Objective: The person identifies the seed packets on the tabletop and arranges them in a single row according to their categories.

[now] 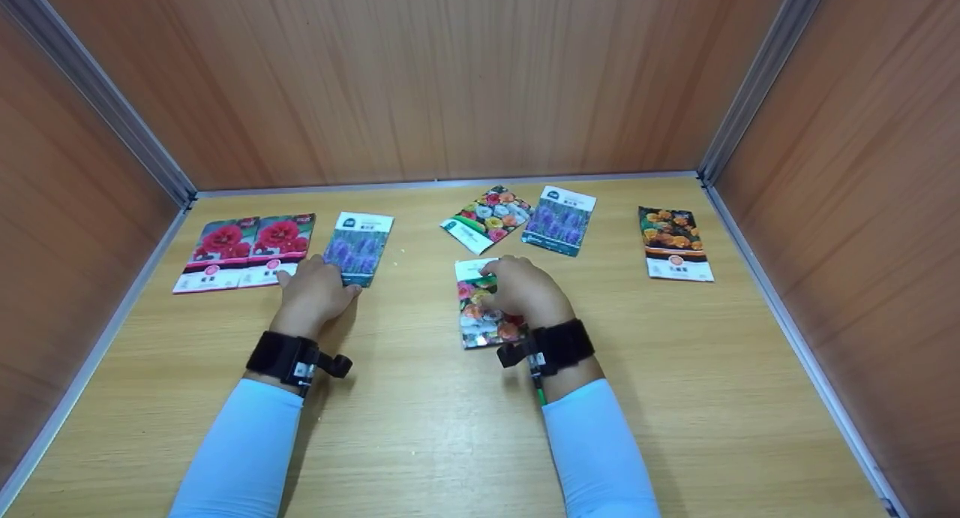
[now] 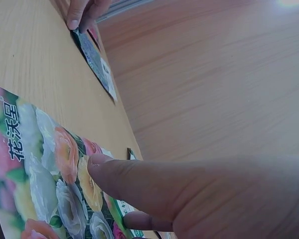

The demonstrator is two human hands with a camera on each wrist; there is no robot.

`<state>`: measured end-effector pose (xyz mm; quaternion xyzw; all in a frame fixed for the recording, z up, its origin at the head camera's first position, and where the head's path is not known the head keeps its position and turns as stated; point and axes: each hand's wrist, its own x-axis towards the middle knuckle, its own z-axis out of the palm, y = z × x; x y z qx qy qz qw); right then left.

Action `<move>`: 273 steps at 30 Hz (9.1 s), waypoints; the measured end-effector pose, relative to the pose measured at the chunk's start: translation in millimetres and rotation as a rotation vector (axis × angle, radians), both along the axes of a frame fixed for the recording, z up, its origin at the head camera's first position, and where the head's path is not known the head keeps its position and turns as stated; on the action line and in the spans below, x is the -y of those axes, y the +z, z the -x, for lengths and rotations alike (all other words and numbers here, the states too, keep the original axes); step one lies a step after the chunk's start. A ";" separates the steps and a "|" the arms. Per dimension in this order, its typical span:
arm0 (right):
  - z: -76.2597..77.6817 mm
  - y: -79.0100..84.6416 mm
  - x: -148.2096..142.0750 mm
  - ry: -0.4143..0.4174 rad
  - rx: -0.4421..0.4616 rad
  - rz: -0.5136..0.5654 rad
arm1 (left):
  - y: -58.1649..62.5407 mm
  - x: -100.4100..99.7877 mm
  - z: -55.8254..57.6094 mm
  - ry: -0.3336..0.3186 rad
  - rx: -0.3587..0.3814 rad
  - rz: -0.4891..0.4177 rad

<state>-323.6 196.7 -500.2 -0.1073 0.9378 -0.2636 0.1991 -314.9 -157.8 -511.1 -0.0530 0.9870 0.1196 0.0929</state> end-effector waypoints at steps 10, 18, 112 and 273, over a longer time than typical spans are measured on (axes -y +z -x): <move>4.1 8.7 -7.3 -0.094 -0.058 0.050 | -2.3 -3.7 2.9 -0.069 0.039 -0.158; 12.9 -1.5 -41.0 -0.132 -0.148 -0.022 | -3.8 -3.0 3.3 -0.098 0.019 -0.085; -13.6 5.0 22.8 0.086 -0.053 -0.128 | -4.9 2.6 0.7 -0.037 0.023 -0.079; -2.4 -15.4 51.8 0.225 -0.271 -0.223 | -11.1 -57.2 -0.9 -0.307 -0.070 0.014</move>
